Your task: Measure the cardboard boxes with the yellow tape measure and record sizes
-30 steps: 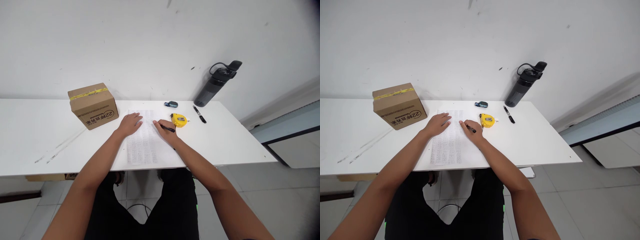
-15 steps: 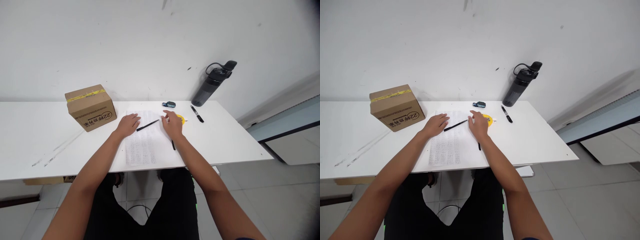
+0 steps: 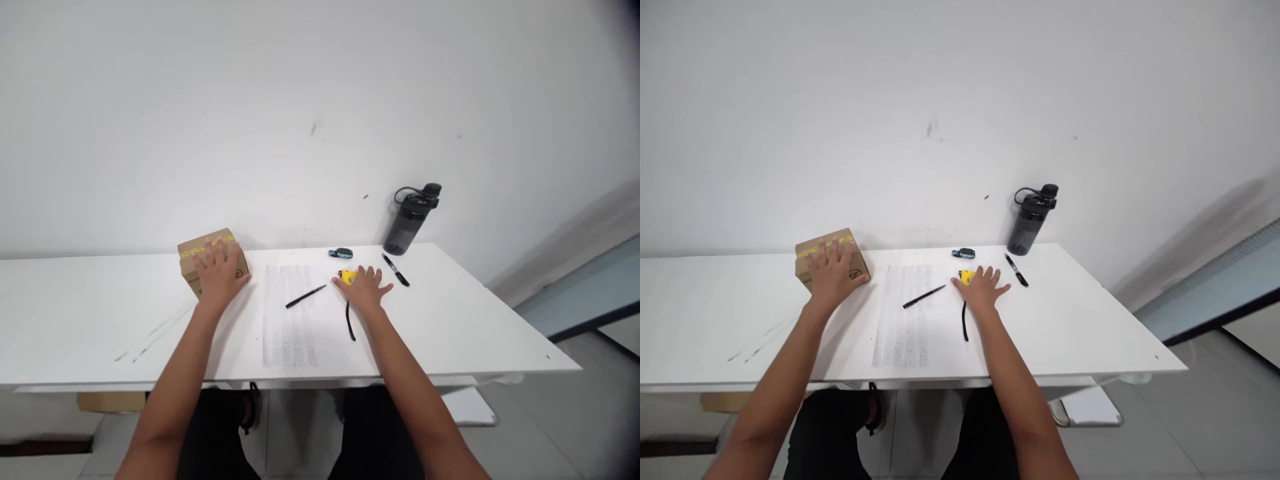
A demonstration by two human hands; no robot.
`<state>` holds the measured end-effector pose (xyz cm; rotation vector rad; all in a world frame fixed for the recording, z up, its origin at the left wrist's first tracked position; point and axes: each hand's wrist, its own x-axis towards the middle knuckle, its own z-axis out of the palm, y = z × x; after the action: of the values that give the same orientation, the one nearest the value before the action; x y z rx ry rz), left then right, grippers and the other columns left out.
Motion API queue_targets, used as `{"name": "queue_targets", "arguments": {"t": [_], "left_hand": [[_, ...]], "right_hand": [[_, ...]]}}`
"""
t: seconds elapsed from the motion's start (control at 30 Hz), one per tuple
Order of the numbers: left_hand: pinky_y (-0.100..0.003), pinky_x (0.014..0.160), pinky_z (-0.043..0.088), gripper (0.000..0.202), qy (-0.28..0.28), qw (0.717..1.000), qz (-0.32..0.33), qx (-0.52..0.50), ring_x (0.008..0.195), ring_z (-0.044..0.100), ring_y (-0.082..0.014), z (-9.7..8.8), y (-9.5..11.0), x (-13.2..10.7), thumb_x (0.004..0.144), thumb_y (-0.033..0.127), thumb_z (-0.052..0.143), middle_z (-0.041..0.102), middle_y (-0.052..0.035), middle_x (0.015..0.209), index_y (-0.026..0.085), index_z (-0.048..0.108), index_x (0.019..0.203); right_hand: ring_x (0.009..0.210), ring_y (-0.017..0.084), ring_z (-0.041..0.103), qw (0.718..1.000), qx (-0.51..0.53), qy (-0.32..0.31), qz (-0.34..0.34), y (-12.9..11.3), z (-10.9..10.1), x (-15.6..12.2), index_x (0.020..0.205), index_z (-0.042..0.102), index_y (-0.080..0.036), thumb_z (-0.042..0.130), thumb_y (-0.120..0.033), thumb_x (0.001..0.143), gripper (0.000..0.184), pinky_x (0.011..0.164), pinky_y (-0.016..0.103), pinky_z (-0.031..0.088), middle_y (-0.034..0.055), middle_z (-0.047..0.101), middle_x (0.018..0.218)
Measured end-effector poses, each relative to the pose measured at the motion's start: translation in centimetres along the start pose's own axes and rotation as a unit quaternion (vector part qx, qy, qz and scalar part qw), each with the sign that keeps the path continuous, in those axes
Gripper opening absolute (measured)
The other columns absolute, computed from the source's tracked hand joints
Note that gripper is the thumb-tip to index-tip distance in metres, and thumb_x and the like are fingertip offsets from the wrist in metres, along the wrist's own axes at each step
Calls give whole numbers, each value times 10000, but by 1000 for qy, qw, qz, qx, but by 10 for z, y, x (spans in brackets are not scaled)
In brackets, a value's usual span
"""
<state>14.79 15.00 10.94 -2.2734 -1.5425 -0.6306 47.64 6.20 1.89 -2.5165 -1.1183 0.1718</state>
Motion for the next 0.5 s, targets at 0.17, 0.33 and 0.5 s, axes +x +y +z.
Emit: {"name": "queue_targets", "arguments": {"t": [0.17, 0.33, 0.5], "left_hand": [[-507, 1085, 384, 741, -137, 988, 12, 75, 1420, 411, -359, -45, -57, 2, 823, 328, 652, 419, -140, 1572, 242, 412, 1519], [-467, 1034, 453, 662, -164, 981, 76, 69, 1407, 454, -327, -77, -70, -49, 875, 319, 599, 437, -84, 1566, 289, 437, 1516], [-450, 1059, 434, 663, -123, 977, 172, 40, 1401, 465, -308, -90, -61, -114, 868, 262, 621, 461, -46, 1551, 347, 450, 1503]], "right_hand": [[1238, 344, 554, 997, 4, 16, -77, -2, 2, -3, 1275, 555, -26, 561, -411, 866, 561, 1153, 543, 255, 247, 624, 1229], [1188, 347, 575, 974, 120, 141, -131, -1, 0, -6, 1331, 504, -22, 572, -369, 846, 601, 1040, 450, 428, 253, 596, 1267], [1207, 325, 574, 910, 289, 224, -197, -12, -17, -39, 1488, 288, -132, 600, -521, 829, 826, 999, 463, 490, 181, 576, 1329]]}}
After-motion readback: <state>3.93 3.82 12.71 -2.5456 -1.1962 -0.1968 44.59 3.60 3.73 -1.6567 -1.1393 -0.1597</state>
